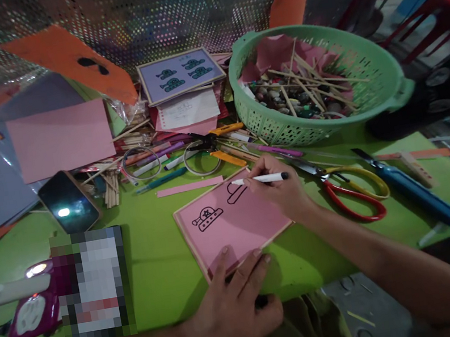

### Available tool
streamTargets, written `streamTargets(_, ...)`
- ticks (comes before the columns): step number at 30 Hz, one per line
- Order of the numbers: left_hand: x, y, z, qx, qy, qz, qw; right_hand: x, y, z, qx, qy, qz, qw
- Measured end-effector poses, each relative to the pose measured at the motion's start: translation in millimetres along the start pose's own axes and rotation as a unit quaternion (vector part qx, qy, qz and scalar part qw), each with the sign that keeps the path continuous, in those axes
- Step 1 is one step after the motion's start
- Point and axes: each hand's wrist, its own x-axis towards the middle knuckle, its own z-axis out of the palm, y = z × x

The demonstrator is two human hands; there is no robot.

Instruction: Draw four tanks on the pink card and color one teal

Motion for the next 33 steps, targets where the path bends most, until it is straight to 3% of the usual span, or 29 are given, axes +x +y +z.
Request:
streamTargets(9, 0.9, -2.9, -5.0, -0.011, -0.034, 0.006, 0.999, 0.1, 3.5, -1.3, 0.002, 0.011, -0.003, 1.000)
streamTargets(33, -2.8, -1.7, 2.3, -0.014, -0.034, 0.009, 0.999, -1.1, -5.0, -4.5, -0.004, 0.038, 0.022, 0.999)
